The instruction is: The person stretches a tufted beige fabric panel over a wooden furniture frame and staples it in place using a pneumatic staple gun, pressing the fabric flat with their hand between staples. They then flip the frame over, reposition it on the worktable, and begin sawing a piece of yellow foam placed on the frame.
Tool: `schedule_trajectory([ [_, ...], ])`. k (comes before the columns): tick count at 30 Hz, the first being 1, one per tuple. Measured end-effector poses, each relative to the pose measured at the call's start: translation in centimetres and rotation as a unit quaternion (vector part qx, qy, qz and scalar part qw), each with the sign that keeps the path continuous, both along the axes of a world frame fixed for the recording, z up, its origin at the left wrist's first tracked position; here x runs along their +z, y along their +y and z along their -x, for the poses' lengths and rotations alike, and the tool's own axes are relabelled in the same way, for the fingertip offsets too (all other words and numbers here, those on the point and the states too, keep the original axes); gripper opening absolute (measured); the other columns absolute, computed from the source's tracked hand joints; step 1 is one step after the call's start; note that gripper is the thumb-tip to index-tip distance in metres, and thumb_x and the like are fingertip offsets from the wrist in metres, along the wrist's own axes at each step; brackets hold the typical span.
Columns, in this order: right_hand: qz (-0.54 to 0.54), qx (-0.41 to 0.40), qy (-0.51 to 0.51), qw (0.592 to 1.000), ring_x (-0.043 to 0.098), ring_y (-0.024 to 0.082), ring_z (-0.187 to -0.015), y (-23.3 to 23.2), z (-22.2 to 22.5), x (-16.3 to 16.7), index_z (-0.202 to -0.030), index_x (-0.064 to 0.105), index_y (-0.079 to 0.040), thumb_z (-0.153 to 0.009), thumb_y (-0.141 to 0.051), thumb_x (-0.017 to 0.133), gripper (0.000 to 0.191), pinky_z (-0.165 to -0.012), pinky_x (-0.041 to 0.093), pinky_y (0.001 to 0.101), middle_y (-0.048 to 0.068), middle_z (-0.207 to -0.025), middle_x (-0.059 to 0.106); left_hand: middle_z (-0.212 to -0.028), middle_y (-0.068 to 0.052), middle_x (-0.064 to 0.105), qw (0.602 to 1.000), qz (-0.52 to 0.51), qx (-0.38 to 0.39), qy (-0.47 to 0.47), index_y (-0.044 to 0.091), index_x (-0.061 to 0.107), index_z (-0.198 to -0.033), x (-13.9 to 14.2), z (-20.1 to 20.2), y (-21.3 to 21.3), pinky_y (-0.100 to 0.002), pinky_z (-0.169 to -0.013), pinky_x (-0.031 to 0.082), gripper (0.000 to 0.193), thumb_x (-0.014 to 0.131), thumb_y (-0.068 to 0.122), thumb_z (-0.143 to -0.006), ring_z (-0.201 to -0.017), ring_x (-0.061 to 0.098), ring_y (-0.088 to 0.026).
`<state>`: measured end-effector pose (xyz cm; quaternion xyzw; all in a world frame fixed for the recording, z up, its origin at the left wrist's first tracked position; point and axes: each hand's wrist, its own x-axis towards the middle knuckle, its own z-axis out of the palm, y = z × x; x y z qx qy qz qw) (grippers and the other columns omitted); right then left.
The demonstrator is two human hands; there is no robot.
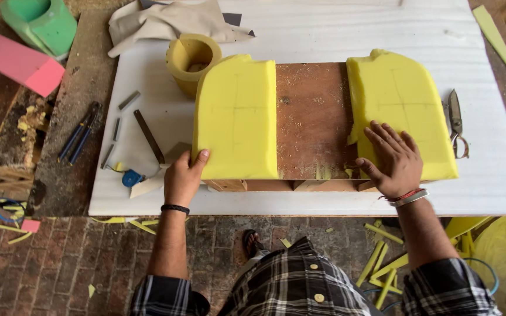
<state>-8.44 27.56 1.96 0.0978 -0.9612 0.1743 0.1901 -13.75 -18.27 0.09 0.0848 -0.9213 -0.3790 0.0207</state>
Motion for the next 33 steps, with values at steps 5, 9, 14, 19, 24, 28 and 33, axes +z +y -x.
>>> schedule_trajectory([
  [5,0.004,-0.046,0.028,0.999,0.051,0.027,-0.147,-0.8,1.2,-0.5,-0.141,0.065,-0.016,-0.093,-0.042,0.069,0.055,-0.122,0.030,0.0502,0.007,-0.155,0.058,-0.097,-0.004,0.079,0.983,-0.168,0.036,0.070,0.007,0.074,-0.113,-3.1,0.9,-0.7,-0.033,-0.077,0.055,0.053,0.066,0.055,-0.092,-0.091,0.075,-0.020],
  [9,-0.042,-0.083,0.071,0.993,0.052,0.042,-0.132,-5.0,3.2,0.0,-0.113,0.081,-0.018,-0.078,-0.037,0.084,0.040,-0.107,0.030,0.0568,0.021,-0.142,0.061,-0.101,-0.001,0.075,0.915,-0.367,0.104,0.134,0.000,0.075,-0.107,-7.3,1.5,-2.0,-0.029,-0.081,0.053,0.047,0.070,0.046,-0.101,-0.094,0.065,-0.014],
  [14,0.200,0.145,-0.017,0.969,0.056,0.036,-0.137,-14.8,3.5,2.0,-0.118,0.073,-0.007,-0.087,-0.022,0.077,0.035,-0.114,0.046,0.0471,0.017,-0.145,0.062,-0.091,-0.002,0.077,0.915,-0.354,0.190,0.015,0.010,0.075,-0.106,-10.0,-0.4,-5.7,-0.035,-0.071,0.058,0.029,0.067,0.032,-0.088,-0.083,0.074,-0.015],
  [19,0.187,0.265,-0.057,0.944,0.053,0.037,-0.139,-24.4,3.8,3.7,-0.125,0.071,-0.008,-0.084,-0.024,0.077,0.044,-0.111,0.047,0.0469,0.017,-0.149,0.058,-0.100,-0.012,0.078,0.979,-0.090,0.180,0.033,0.010,0.082,-0.099,-11.2,0.2,-10.7,-0.040,-0.084,0.058,0.022,0.070,0.026,-0.088,-0.095,0.073,-0.029],
  [24,-0.054,0.141,0.034,0.988,0.051,0.036,-0.138,-31.9,4.4,4.3,-0.143,0.059,-0.012,-0.079,-0.054,0.072,0.078,-0.110,0.036,0.0538,0.018,-0.152,0.054,-0.105,-0.015,0.075,0.979,-0.018,0.196,0.059,0.011,0.077,-0.108,-12.9,4.9,-14.2,-0.043,-0.087,0.057,0.023,0.067,0.023,-0.090,-0.100,0.071,-0.035],
  [28,-0.084,0.087,0.015,0.993,0.051,0.030,-0.142,-33.4,4.2,3.6,-0.148,0.058,-0.020,-0.082,-0.065,0.065,0.081,-0.114,0.034,0.0504,0.011,-0.154,0.056,-0.107,-0.016,0.076,0.982,0.022,0.183,0.049,0.010,0.077,-0.108,-13.9,8.6,-16.8,-0.046,-0.090,0.057,0.021,0.062,0.017,-0.094,-0.104,0.071,-0.037],
  [33,-0.092,0.057,0.010,0.994,0.051,0.026,-0.142,-34.1,2.9,3.1,-0.145,0.060,-0.022,-0.081,-0.065,0.066,0.077,-0.115,0.036,0.0499,0.007,-0.154,0.056,-0.102,-0.020,0.073,0.980,0.052,0.159,-0.107,0.004,0.069,-0.100,-14.4,10.2,-16.8,-0.050,-0.083,0.056,0.042,0.083,0.035,-0.076,-0.098,0.070,-0.040],
])
